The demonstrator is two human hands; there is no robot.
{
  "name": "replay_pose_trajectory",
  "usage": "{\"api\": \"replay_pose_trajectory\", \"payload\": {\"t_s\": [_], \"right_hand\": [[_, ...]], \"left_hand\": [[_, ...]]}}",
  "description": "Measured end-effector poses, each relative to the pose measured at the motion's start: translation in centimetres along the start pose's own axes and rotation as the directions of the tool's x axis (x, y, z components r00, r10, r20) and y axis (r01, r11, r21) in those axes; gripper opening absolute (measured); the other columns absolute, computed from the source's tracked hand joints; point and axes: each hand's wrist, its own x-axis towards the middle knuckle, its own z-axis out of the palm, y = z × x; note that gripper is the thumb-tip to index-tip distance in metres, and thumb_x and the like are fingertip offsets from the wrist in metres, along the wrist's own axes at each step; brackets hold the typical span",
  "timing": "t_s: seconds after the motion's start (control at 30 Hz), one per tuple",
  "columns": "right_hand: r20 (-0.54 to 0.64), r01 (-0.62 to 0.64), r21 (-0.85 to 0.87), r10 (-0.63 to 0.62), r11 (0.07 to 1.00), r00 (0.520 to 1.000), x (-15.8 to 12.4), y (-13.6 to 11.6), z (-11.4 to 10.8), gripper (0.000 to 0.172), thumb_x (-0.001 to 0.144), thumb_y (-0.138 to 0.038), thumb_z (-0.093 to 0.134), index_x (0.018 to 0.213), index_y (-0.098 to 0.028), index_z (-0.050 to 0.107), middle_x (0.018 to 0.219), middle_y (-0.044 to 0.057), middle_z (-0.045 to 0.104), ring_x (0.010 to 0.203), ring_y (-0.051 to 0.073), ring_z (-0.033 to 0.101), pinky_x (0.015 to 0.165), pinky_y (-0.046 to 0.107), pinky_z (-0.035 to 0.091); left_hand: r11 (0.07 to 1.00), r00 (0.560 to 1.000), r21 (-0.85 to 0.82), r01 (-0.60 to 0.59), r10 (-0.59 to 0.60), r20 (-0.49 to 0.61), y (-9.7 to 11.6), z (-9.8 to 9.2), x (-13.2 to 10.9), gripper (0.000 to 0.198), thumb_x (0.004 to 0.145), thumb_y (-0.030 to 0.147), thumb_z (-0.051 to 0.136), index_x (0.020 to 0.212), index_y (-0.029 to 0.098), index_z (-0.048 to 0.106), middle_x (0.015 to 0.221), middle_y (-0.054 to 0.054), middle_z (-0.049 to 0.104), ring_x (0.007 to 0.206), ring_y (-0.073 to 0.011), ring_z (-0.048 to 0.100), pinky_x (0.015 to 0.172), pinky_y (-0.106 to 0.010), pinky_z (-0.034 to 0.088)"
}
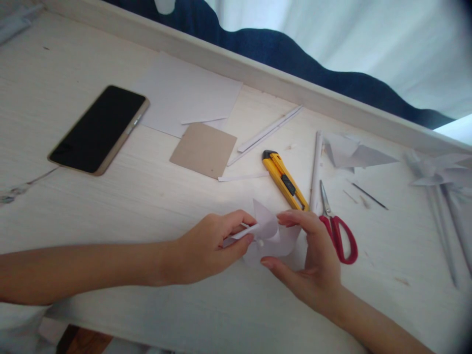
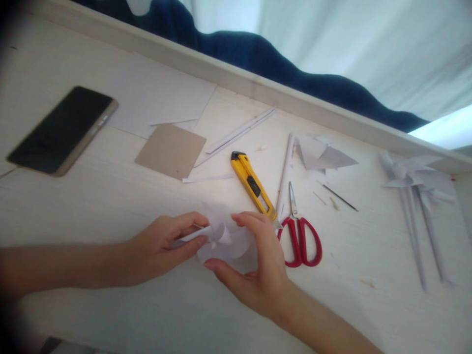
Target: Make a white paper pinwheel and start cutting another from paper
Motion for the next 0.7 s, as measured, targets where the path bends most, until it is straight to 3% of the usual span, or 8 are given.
{"api": "replay_pose_trajectory", "payload": {"t_s": [0.2,0.37,0.57,0.7], "right_hand": [[0.149,-0.005,-0.107,0.021,0.994,0.989,1.0,-0.3,-0.8,0.05,0.065,-0.028,0.066,0.11,-0.02,0.046,0.1,0.009,0.054,0.094,0.022,0.05,0.079,0.039,0.044],[0.194,-0.024,-0.129,0.049,0.991,0.98,1.1,-0.4,-1.5,0.059,0.061,-0.034,0.069,0.113,-0.02,0.044,0.099,0.008,0.056,0.09,0.022,0.052,0.075,0.038,0.045],[0.09,0.12,-0.083,-0.113,0.989,0.99,1.0,0.4,-2.3,0.065,0.056,-0.024,0.071,0.115,-0.019,0.043,0.103,0.011,0.05,0.096,0.026,0.048,0.079,0.043,0.043],[0.081,0.349,-0.134,-0.34,0.928,0.937,0.5,1.0,-3.2,0.045,0.059,-0.02,0.06,0.103,-0.02,0.052,0.101,0.008,0.051,0.09,0.026,0.049,0.073,0.045,0.043]], "left_hand": [[0.989,1.0,0.148,-0.018,0.018,0.007,0.3,-0.2,-0.2,0.015,0.083,0.023,0.04,0.094,0.018,0.05,0.078,0.001,0.058,0.064,-0.0101,0.053,0.057,-0.02,0.038],[0.999,0.999,0.042,-0.028,0.029,-0.026,0.3,-0.3,-0.1,0.014,0.082,0.02,0.042,0.093,0.019,0.051,0.08,0.002,0.059,0.07,-0.0099,0.055,0.062,-0.019,0.041],[0.974,0.992,-0.193,0.12,-0.124,-0.011,0.4,-0.2,0.1,0.015,0.082,0.021,0.044,0.094,0.019,0.053,0.086,0.001,0.059,0.075,-0.0111,0.058,0.062,-0.019,0.046],[0.928,0.981,-0.322,0.187,-0.195,0.01,0.2,-0.1,0.4,0.016,0.081,0.024,0.046,0.094,0.019,0.054,0.085,0.001,0.057,0.072,-0.0102,0.056,0.059,-0.018,0.048]]}}
